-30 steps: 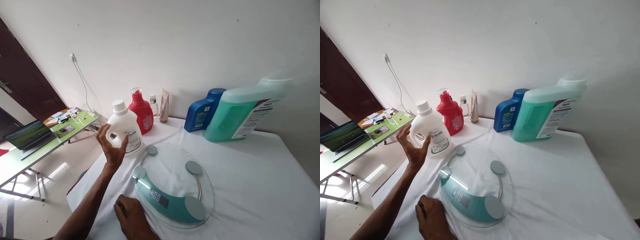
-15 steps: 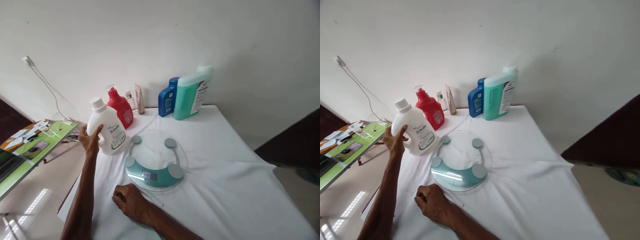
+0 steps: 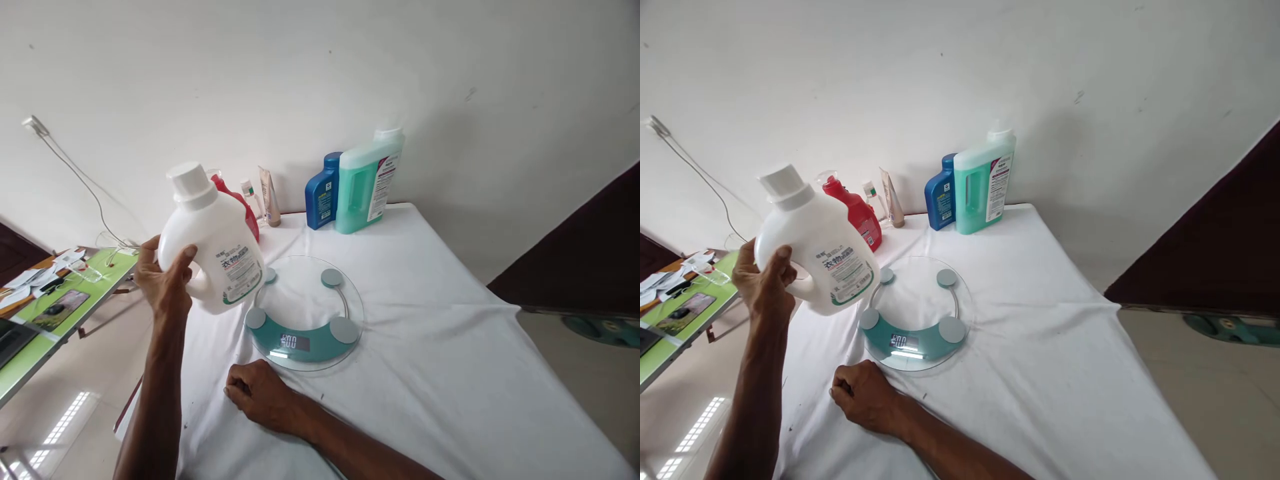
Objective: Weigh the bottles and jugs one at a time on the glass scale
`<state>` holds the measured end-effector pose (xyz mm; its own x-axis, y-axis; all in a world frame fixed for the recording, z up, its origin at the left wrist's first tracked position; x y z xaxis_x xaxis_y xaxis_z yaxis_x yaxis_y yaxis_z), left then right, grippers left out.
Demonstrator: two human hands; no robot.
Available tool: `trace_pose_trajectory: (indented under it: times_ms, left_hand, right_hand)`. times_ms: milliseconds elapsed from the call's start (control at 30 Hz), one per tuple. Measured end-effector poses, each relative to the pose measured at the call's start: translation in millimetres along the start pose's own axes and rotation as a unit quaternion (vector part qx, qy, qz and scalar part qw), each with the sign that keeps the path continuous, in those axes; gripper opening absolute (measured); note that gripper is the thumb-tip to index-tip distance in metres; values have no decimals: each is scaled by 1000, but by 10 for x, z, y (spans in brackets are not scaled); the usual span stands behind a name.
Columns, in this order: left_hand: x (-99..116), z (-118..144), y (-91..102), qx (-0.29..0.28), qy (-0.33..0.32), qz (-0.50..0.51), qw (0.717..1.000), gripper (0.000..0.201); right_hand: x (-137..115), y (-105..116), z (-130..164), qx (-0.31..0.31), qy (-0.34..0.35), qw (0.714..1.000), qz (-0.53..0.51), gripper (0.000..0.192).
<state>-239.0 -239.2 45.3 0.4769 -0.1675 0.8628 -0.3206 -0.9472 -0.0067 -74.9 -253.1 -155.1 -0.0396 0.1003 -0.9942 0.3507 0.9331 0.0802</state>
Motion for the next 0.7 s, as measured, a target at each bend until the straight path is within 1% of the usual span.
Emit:
trace_pose_trajectory:
  times_ms: [133, 233, 333, 467, 600, 700]
  left_hand:
    - [-53, 200, -365, -58, 39, 54, 996, 54]
    - [-92, 347, -599, -90, 50, 46, 994, 55]
    - [-124, 457, -773, -118, 50, 30, 991, 54]
    - [-208, 552, -896, -136, 60, 23, 989, 56]
    - [-259, 629, -921, -144, 56, 21, 988, 57]
    - [-252, 657, -931, -178, 47, 16, 983, 55]
  right_hand:
    - [6, -8, 7, -2, -2, 1000, -14, 16]
    - [15, -10, 9, -2, 0, 1000, 5, 13]
    - [21, -8, 0, 2, 10, 1000, 25, 9]
    - [51, -31, -19, -1, 21, 999, 36, 7]
    - [61, -29, -19, 4, 24, 999, 45, 8]
    - [42, -22, -9, 4, 26, 998, 51, 8]
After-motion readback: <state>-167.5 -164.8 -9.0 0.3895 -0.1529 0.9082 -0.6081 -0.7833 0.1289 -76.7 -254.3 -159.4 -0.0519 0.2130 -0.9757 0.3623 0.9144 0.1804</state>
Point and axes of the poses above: each hand's wrist, its own z-axis away from the middle knuckle, its own y-axis out of the back of the hand, x = y × z, the point moved 8 cm from there along -z, towards the middle knuckle, and after that the axes turned 10 degrees about -z, right-handed, at the moved point
